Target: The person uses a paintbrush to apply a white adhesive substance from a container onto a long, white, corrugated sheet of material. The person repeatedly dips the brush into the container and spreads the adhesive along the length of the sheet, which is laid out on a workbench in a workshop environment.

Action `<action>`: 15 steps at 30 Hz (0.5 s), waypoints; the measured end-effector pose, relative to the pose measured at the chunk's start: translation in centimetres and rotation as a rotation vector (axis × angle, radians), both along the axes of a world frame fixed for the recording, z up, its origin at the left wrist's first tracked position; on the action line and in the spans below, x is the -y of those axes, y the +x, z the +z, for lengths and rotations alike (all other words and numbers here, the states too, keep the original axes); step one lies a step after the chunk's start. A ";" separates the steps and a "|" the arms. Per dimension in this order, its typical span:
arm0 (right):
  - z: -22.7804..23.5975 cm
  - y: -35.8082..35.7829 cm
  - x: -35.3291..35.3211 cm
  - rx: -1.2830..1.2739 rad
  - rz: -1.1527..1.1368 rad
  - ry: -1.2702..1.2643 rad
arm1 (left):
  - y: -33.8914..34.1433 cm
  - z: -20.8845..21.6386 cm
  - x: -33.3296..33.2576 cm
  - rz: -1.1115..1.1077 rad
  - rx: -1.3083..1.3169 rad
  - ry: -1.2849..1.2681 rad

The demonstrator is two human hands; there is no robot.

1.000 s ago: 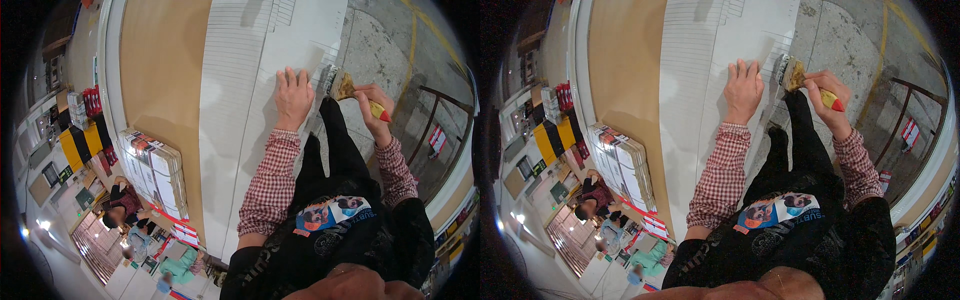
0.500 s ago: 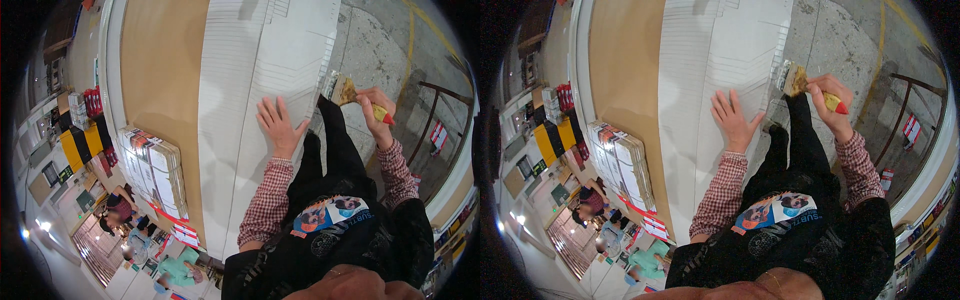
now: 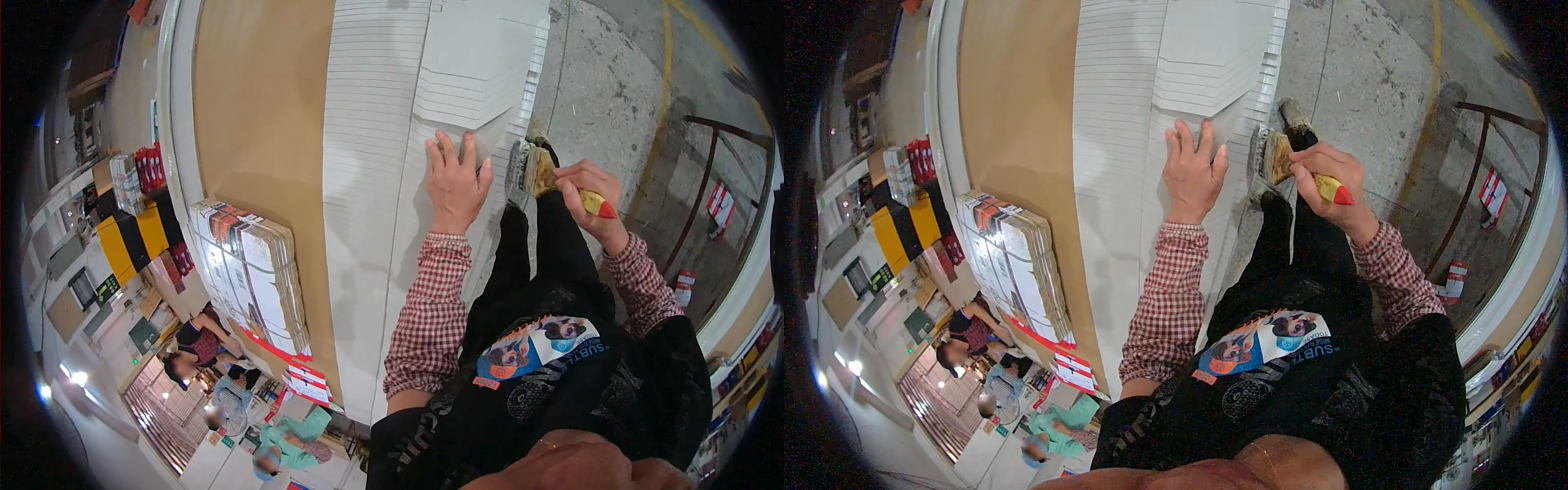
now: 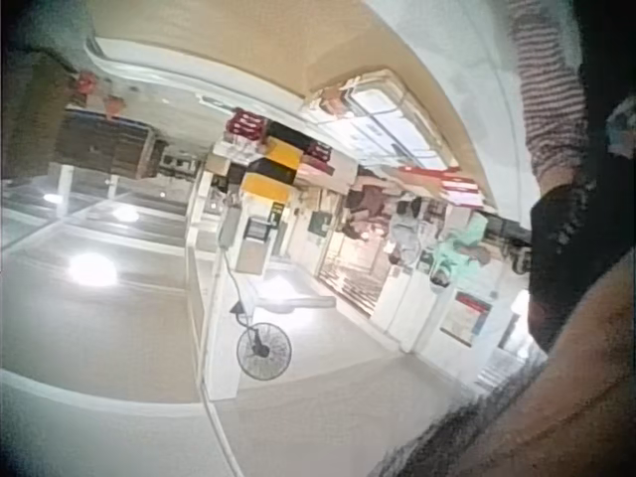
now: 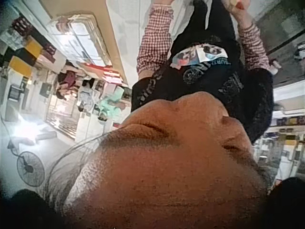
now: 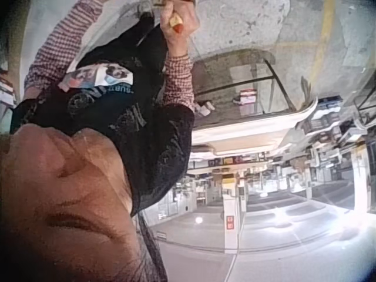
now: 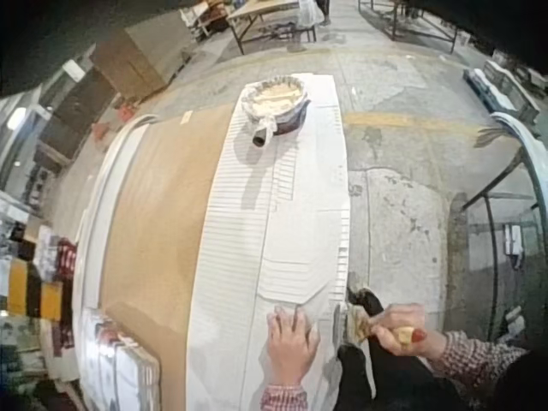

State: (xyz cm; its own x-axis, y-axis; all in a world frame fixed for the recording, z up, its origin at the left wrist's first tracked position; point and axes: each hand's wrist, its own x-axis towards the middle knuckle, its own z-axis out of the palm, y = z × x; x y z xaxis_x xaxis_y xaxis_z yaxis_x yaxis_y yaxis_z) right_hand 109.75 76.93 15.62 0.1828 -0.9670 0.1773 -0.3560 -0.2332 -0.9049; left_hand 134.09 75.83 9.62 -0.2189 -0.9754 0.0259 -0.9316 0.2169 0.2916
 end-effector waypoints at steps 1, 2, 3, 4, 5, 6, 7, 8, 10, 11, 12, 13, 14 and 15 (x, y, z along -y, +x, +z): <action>-0.1 -0.1 0.0 0.003 -0.023 -0.048 | 0.1 0.0 0.1 -0.008 0.016 -0.028; -0.1 -0.2 0.5 -0.020 -0.061 -0.085 | 0.2 0.1 0.1 -0.014 0.037 -0.054; 0.0 -0.2 1.2 -0.044 -0.101 -0.120 | 0.3 0.1 0.0 -0.013 0.044 -0.050; 0.0 -0.2 1.8 -0.068 -0.139 -0.154 | 0.4 0.1 0.0 -0.010 0.053 -0.045; 0.0 0.0 2.3 -0.101 -0.181 -0.146 | 0.3 0.1 0.1 -0.015 0.052 -0.048; -0.3 0.1 2.2 -0.092 -0.153 -0.160 | 0.2 0.1 0.2 -0.006 0.030 -0.018; -0.9 0.3 1.8 -0.083 -0.125 -0.174 | 0.0 0.1 0.1 0.003 0.007 0.011; -1.7 0.6 1.3 -0.068 -0.095 -0.187 | 0.0 0.0 0.1 0.015 -0.010 0.042; -1.9 1.3 -1.3 -0.054 -0.052 -0.116 | 0.0 0.0 0.2 0.012 -0.006 0.037; -1.8 1.6 -2.5 -0.037 -0.024 -0.078 | -0.1 -0.1 0.2 0.010 -0.011 0.034; -1.5 1.9 -3.5 -0.014 0.006 -0.044 | 0.0 -0.2 0.1 0.018 0.006 0.040; -0.8 2.0 -4.3 0.012 0.025 0.014 | 0.1 -0.4 -0.2 0.027 0.021 0.045; -0.4 2.1 -4.6 0.019 0.013 0.015 | 0.2 -0.5 -0.3 0.035 0.041 0.046; -0.1 2.0 -4.9 0.027 0.001 0.015 | 0.1 -0.6 -0.7 0.036 0.033 0.033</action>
